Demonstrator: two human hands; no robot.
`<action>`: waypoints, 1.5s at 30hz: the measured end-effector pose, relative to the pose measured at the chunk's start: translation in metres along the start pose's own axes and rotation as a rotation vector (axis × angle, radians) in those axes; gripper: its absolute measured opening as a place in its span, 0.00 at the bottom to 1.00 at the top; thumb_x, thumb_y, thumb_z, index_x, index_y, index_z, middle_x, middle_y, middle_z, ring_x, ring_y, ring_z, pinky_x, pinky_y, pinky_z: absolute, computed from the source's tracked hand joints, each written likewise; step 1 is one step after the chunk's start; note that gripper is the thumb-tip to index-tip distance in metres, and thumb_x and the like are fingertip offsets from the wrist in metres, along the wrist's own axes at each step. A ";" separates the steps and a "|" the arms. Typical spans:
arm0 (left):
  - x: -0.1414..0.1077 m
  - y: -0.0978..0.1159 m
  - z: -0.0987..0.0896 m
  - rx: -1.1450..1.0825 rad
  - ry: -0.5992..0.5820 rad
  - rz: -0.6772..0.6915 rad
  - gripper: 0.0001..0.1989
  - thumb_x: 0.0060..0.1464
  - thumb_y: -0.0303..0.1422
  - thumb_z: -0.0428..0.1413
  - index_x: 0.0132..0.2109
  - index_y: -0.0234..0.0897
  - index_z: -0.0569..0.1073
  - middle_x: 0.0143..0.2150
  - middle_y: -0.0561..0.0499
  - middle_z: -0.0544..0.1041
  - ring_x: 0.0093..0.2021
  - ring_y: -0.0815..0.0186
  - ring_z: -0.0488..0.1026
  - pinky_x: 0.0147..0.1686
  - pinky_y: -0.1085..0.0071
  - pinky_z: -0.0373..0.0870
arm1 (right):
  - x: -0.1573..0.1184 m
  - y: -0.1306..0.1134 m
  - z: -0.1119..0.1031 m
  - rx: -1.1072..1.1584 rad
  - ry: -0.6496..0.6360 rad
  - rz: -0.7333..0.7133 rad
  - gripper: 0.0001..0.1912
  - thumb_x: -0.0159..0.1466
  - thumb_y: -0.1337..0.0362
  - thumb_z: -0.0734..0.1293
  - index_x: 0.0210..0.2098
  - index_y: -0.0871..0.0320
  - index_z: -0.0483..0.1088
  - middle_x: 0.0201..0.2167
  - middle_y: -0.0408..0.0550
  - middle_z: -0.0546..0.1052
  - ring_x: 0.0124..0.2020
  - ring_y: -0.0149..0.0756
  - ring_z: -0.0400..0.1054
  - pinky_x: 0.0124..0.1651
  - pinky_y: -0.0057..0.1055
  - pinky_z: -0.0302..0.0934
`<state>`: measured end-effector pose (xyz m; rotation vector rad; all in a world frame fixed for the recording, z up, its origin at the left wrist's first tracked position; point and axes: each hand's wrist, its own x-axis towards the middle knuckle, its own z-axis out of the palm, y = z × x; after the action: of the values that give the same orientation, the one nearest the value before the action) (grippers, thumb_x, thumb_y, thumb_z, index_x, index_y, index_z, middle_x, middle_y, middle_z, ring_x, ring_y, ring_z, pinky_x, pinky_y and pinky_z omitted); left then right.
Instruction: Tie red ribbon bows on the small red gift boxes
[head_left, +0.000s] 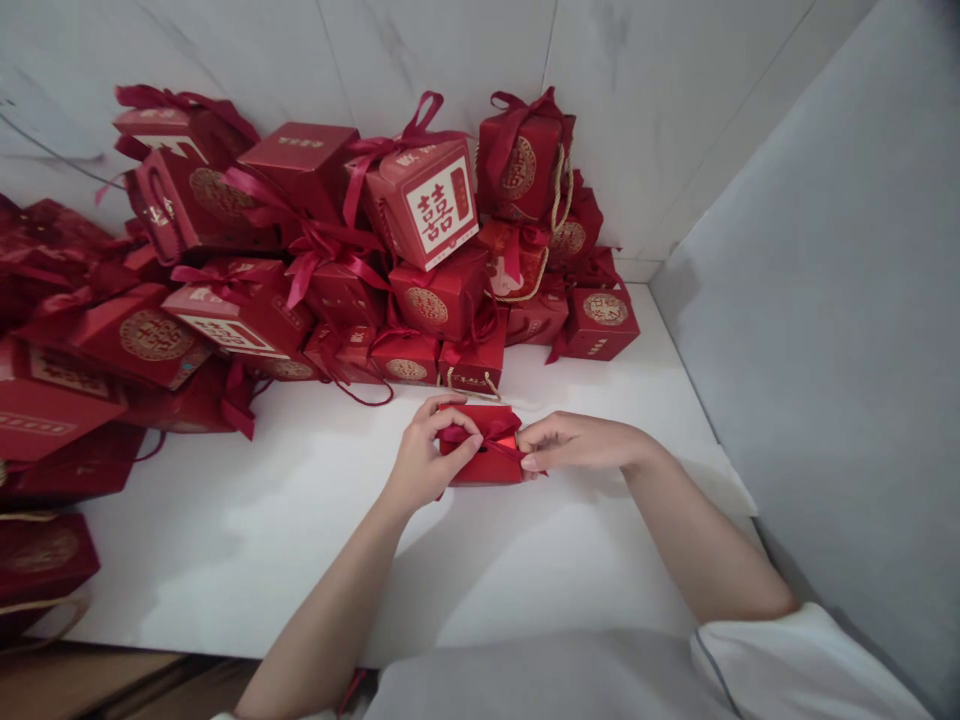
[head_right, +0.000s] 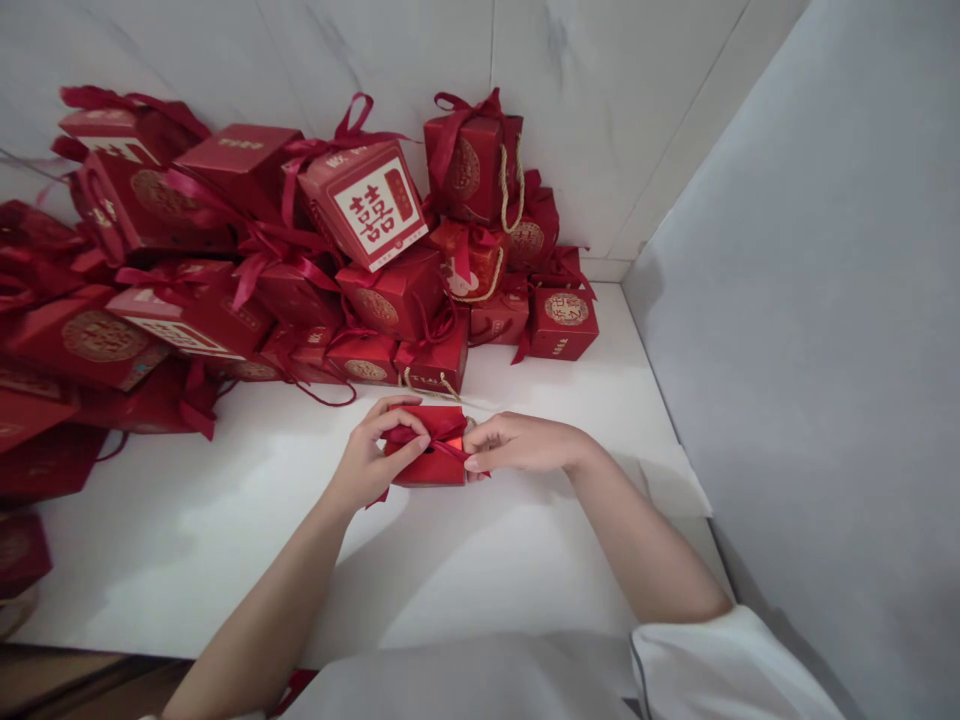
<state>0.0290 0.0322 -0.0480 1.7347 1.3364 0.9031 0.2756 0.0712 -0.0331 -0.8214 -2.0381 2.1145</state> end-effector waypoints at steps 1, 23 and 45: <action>0.000 0.000 0.000 0.001 0.002 -0.001 0.04 0.54 0.34 0.60 0.34 0.40 0.77 0.54 0.46 0.71 0.58 0.57 0.68 0.60 0.59 0.61 | -0.001 0.000 -0.001 -0.012 -0.013 0.001 0.13 0.65 0.57 0.66 0.29 0.59 0.68 0.30 0.42 0.70 0.33 0.31 0.62 0.39 0.28 0.54; -0.001 -0.019 -0.040 -0.113 -0.133 0.116 0.12 0.57 0.34 0.54 0.48 0.41 0.69 0.63 0.43 0.64 0.66 0.53 0.58 0.65 0.53 0.52 | -0.004 -0.009 0.001 -0.030 0.505 -0.122 0.14 0.67 0.53 0.64 0.47 0.53 0.66 0.30 0.42 0.73 0.33 0.33 0.68 0.38 0.31 0.62; -0.008 -0.005 -0.062 -0.058 -0.514 -0.329 0.20 0.52 0.47 0.60 0.24 0.34 0.72 0.19 0.56 0.60 0.22 0.74 0.52 0.22 0.75 0.50 | 0.046 -0.006 0.048 -0.567 0.827 -0.343 0.00 0.62 0.64 0.69 0.34 0.52 0.73 0.58 0.50 0.68 0.61 0.46 0.59 0.62 0.50 0.56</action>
<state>-0.0292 0.0343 -0.0241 1.5049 1.1811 0.2790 0.2138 0.0484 -0.0430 -1.0615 -2.0508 0.7891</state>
